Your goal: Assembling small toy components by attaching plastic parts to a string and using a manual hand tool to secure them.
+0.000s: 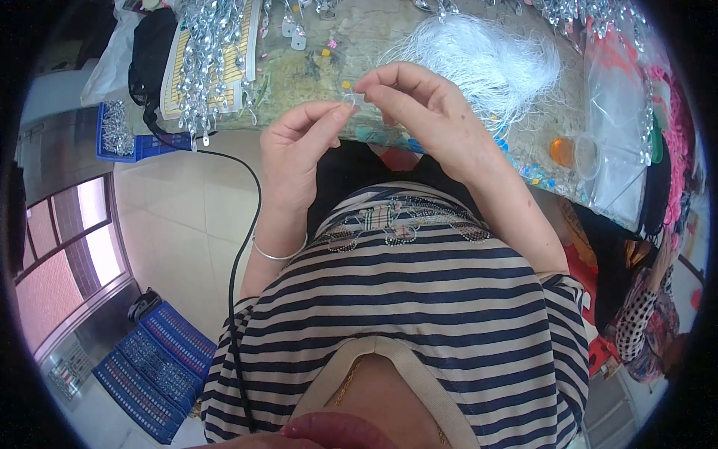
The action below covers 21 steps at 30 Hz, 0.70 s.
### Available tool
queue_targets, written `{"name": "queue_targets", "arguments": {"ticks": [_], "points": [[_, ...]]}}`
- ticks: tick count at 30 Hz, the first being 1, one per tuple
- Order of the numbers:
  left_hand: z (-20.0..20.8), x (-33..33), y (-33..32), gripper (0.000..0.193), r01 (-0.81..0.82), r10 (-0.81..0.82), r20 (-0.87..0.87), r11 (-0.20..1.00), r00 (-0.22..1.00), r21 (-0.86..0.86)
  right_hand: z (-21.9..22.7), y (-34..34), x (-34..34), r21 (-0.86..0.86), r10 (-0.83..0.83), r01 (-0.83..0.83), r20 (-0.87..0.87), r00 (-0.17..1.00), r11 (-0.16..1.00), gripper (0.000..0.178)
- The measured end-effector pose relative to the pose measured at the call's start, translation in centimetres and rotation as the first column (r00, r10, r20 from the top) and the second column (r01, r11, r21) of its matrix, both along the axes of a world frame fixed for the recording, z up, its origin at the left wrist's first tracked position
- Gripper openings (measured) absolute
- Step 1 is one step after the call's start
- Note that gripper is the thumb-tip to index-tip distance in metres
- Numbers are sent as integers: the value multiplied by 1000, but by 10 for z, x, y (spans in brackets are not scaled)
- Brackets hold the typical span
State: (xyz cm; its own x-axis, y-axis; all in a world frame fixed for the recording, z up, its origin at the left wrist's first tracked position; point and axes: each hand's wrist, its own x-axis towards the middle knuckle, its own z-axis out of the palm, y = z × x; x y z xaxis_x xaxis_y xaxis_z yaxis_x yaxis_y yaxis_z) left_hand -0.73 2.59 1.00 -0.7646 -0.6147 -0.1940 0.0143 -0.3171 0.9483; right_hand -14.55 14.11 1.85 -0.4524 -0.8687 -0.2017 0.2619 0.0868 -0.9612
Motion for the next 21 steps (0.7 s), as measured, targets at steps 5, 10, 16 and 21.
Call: {"name": "queue_targets", "arguments": {"ticks": [5,10,16,21], "points": [[1,0,0,12,26,-26,-4,1000,1000,6,5,-2,5,31,-7,8,-39,999,999,18],[3,0,-1,13,55,-55,23,998,998,-4,-1,-6,1,-33,13,-19,-167,986,999,10],[8,2,-3,10,82,-76,101,995,992,-63,1,-6,4,-37,2,-17,-378,926,999,6],[-1,1,-1,9,42,-39,36,997,999,-72,-1,-5,5,-79,-29,9,-263,964,997,6]]}}
